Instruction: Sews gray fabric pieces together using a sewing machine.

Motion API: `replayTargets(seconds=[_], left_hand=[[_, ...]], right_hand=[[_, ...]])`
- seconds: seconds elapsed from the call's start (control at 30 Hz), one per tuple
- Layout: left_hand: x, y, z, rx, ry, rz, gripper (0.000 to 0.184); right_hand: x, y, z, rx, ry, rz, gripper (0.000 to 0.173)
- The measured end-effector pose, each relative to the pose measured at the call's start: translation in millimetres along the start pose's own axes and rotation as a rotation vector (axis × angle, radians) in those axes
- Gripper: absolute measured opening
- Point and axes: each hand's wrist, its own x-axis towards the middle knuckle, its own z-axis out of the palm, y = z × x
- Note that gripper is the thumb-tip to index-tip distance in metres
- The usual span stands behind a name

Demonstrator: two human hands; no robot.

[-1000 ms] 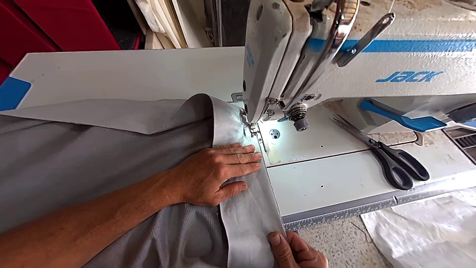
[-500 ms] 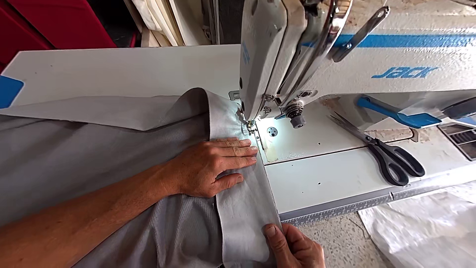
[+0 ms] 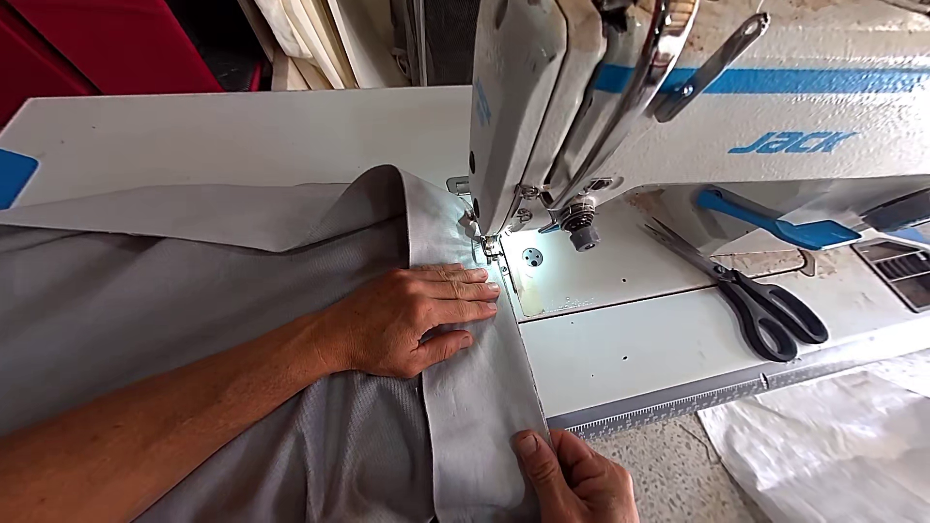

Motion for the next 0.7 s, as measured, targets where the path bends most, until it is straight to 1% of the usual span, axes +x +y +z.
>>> replayTargets(seconds=[0.13,0.3,0.57,0.7], left_hand=[[0,-2,-2,0.003,-0.011,-0.009,0.04],[1,-4,-3,-0.003,-0.009,0.004,0.04],[1,-6,-3,-0.015,0.019,0.03,0.036],[1,-8,-4,-0.019,0.004,0.037,0.036]], right_hand=[[1,-3,-4,0.009,-0.032,0.041,0.014],[8,-8,-9,0.024,-0.063,0.109,0.016],[10,-10,-9,0.032,-0.068,0.136,0.018],[9,-11,-8,0.044,-0.073,0.147,0.019]])
